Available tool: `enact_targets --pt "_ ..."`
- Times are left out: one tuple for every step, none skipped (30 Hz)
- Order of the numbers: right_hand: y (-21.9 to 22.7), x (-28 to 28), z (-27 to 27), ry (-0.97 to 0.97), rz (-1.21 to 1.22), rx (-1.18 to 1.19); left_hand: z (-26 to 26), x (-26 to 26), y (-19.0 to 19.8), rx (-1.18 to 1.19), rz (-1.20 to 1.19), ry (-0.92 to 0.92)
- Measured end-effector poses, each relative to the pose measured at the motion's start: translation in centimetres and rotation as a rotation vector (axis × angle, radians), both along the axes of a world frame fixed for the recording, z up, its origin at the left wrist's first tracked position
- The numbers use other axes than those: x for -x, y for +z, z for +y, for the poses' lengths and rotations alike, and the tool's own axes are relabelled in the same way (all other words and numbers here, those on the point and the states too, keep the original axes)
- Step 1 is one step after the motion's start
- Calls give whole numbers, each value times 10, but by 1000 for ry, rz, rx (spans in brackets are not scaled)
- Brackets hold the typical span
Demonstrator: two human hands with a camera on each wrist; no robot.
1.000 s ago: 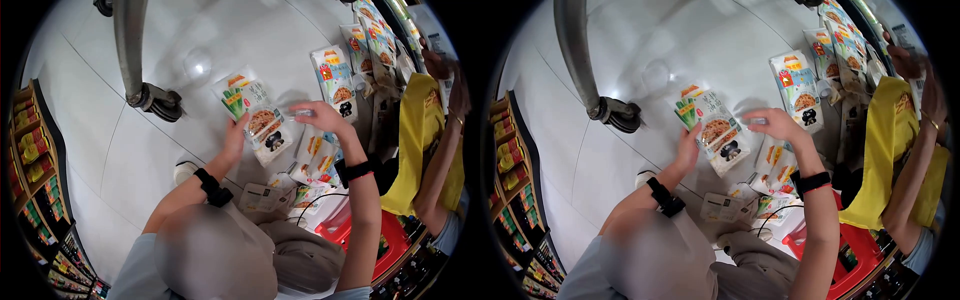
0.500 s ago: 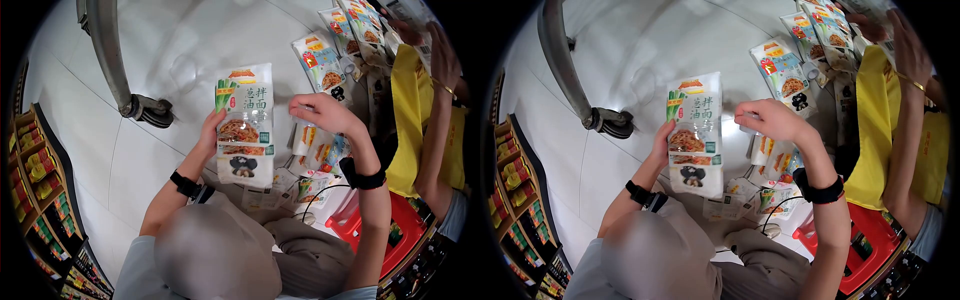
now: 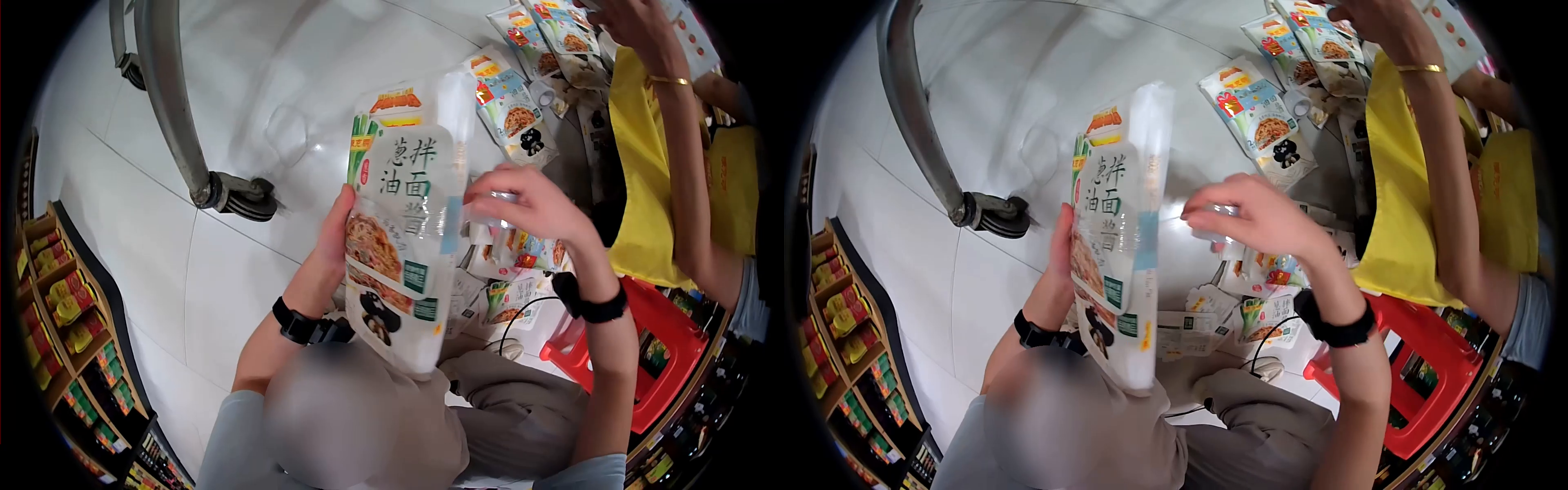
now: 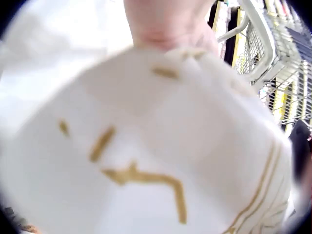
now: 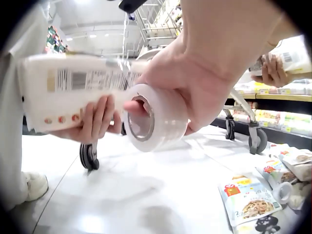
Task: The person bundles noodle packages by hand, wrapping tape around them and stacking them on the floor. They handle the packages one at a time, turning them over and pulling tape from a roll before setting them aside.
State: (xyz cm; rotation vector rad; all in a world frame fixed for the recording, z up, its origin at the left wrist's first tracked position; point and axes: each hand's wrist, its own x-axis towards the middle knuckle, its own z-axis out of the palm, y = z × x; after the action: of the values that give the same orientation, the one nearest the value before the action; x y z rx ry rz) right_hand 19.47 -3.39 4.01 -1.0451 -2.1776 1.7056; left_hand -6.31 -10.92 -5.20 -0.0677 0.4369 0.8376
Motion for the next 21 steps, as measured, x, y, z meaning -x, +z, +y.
enact_targets --pt "-1 4 2 -1 -16 -48 -2 -7 5 -21 57 9" --pt "-5 11 -2 -12 -19 -55 -2 -14 7 -46 113 21" --pt "-14 19 -8 -141 93 126 -2 -18 5 -118 73 23" --pt "-23 23 -14 -270 208 310 -1 -20 5 -122 74 17" --pt "-32 22 -18 -281 210 308 0 -21 7 -128 61 -16" --pt "-41 22 -20 -219 316 439 2 -23 8 -135 48 -48" --pt "-46 21 -20 -151 422 565 5 -24 7 -140 47 -57" --pt "-40 21 -21 -154 425 560 9 -24 7 -167 -77 -62" --pt "-30 22 -23 -124 516 634 12 -25 10 -191 -200 -68" --pt "-23 23 -26 -96 608 708 11 -25 16 -190 -198 -77" --pt "-21 19 -27 -101 682 788 14 -27 40 -163 -98 -30" --pt "-14 15 -25 -103 687 783 16 -29 61 -138 1 19" --pt "-3 11 -21 -83 615 725 18 -31 75 -110 32 51" --pt "4 6 -18 -69 545 664 20 -31 69 -118 34 42" --pt "1 -1 -16 -41 541 636 22 -33 57 -107 -208 49" --pt "1 -3 -13 -51 546 627 24 -34 51 -91 -450 53" --pt "3 -6 -10 -45 552 599 27 -35 53 -94 -450 42" --pt "6 -7 -8 -34 558 573 29 -35 56 -108 -308 22" --pt "9 -5 -8 -35 561 570 30 -35 59 -121 -166 4" --pt "12 -2 -7 -111 393 484 31 -35 61 -133 -23 -13" --pt "14 2 -7 -187 225 392 31 -37 62 -139 -20 -17"
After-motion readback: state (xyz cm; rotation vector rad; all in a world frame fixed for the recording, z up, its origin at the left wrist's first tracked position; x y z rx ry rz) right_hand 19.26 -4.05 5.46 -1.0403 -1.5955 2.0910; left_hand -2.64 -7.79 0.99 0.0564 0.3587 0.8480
